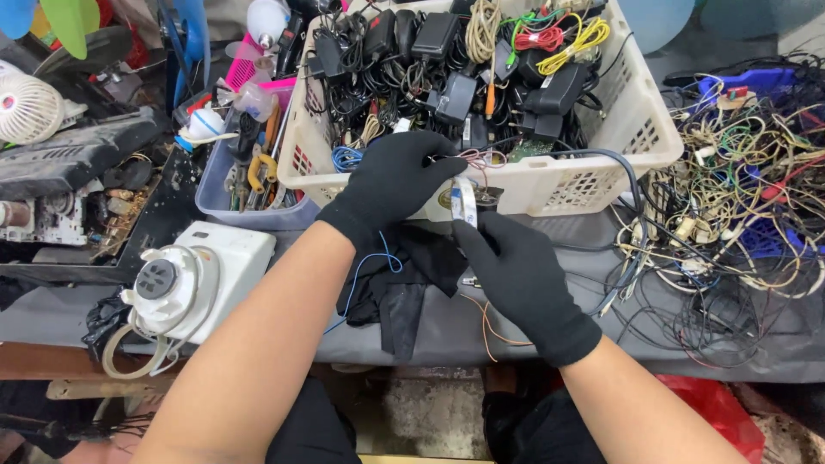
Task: Taping a bundle of thin wires together using blue and white adhesive tape on a repair bench.
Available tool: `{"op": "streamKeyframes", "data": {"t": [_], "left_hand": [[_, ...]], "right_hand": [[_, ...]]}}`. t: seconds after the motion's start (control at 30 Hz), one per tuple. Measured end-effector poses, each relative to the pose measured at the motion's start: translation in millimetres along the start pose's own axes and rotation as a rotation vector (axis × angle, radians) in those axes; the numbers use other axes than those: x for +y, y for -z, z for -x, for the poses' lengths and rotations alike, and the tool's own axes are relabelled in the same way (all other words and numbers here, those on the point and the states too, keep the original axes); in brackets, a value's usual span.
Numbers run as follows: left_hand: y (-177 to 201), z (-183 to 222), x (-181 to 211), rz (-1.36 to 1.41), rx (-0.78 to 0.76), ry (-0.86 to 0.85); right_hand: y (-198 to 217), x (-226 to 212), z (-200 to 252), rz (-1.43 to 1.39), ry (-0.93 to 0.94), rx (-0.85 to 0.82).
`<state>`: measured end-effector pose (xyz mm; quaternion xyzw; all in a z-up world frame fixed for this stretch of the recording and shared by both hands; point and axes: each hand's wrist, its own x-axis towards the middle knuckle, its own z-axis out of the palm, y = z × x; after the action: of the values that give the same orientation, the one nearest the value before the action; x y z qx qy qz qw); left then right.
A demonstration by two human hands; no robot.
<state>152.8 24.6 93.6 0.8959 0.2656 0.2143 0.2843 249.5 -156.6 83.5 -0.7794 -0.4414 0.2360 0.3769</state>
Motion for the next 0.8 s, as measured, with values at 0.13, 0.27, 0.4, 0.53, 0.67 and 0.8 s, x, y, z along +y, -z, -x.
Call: {"op": "streamKeyframes", "data": {"t": [0.13, 0.27, 0.4, 0.53, 0.67, 0.8], "left_hand": [[8, -4, 4, -0.019, -0.053, 0.034], [15, -11, 6, 0.090, -0.174, 0.151], [22, -19, 6, 0.150, -0.264, 0.277], [28, -17, 13, 0.190, -0.299, 0.289], [32, -10, 23, 0.228, -0.348, 0.257], [28, -12, 16, 0.231, -0.345, 0.265]], "right_hand": [[-1, -8, 1, -0.011, 0.007, 0.018], [2, -19, 4, -0.012, 0.012, -0.034], [7, -14, 4, 0.115, 0.005, -0.096], [35, -22, 10, 0.175, -0.084, -0.121], [43, 9, 4, 0.569, -0.064, -0.304], [15, 58, -19, 0.722, 0.108, -0.366]]}}
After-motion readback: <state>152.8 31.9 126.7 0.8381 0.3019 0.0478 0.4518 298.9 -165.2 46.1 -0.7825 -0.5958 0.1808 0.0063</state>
